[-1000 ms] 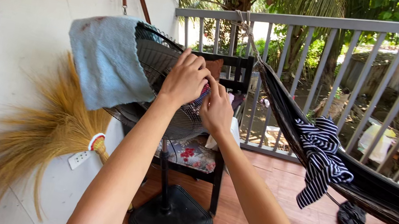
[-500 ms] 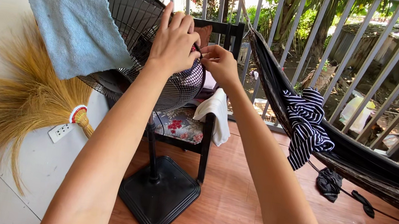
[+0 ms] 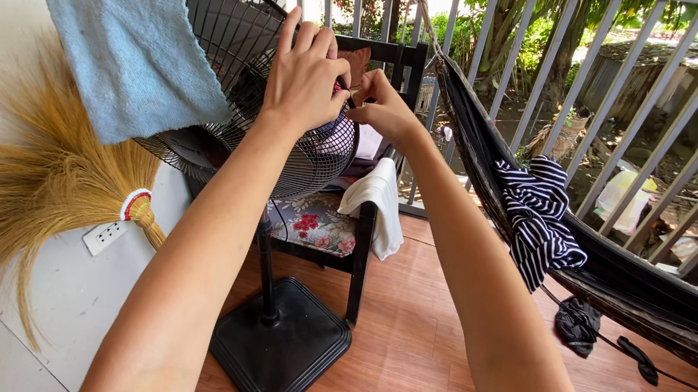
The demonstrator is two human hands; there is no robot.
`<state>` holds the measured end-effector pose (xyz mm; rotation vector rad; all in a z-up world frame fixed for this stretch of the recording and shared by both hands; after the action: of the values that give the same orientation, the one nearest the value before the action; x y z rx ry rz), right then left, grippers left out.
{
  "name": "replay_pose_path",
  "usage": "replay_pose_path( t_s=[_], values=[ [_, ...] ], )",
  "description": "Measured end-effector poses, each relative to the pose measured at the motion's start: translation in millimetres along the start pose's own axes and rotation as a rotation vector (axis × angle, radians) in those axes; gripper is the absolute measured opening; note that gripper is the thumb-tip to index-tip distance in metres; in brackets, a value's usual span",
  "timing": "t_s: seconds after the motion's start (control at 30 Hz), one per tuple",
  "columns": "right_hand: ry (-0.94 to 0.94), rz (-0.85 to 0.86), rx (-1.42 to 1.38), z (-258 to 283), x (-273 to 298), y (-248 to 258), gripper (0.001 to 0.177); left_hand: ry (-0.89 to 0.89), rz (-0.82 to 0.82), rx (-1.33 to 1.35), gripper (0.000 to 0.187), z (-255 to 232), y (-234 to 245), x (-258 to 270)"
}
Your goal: The person disassembles a standing fan on a balcony by removing the front grille and the fan blades. They then use a blue cloth to wipe the fan blades and the interior of the grille before reassembling the fan.
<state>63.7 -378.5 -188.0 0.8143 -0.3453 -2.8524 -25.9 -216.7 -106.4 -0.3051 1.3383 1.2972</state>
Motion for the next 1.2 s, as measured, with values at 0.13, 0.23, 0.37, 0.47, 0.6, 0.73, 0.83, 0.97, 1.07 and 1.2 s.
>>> replay_pose_path(
  t_s=[0.13,0.23,0.37,0.47,0.6,0.73,0.83,0.97,1.07,1.2],
  values=[
    [-0.002,0.007,-0.241,2,0,-6,0.048,0.021,0.012,-0.028,0.017,0,-1,-1],
    [-0.014,0.017,-0.210,2,1,-8,0.047,0.023,0.012,-0.010,0.018,1,0,0],
    [-0.057,-0.031,-0.283,11,10,-3,0.031,0.013,0.008,0.010,0.018,0,3,-2],
    [-0.171,-0.068,-0.381,14,24,-4,0.021,0.008,-0.010,0.019,0.016,1,5,0],
    [-0.249,-0.082,-0.260,19,42,-8,0.014,0.010,-0.016,0.028,0.017,3,4,-1],
    [-0.193,-0.117,-0.274,23,46,-11,0.017,0.006,-0.020,0.014,0.018,4,2,-2],
    [-0.202,-0.132,-0.285,17,46,-12,0.015,0.020,0.004,0.017,0.017,2,-4,-4],
    [-0.206,-0.143,-0.349,7,45,-8,0.012,0.021,-0.014,0.002,0.017,0,-8,-8],
    [-0.194,-0.228,-0.411,-1,43,-10,0.005,0.039,0.024,0.030,0.017,4,-8,-7],
    [-0.194,-0.308,-0.446,-16,37,-11,0.004,0.034,-0.025,0.006,0.016,3,-1,-3]
  ],
)
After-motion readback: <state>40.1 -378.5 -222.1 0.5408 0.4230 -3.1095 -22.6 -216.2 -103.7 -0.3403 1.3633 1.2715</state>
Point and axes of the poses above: each hand's wrist, its own x-axis away from the middle knuckle, its own y-axis out of the back of the hand, z = x × y, the point moved 5 cm from there along -x, towards the middle knuckle
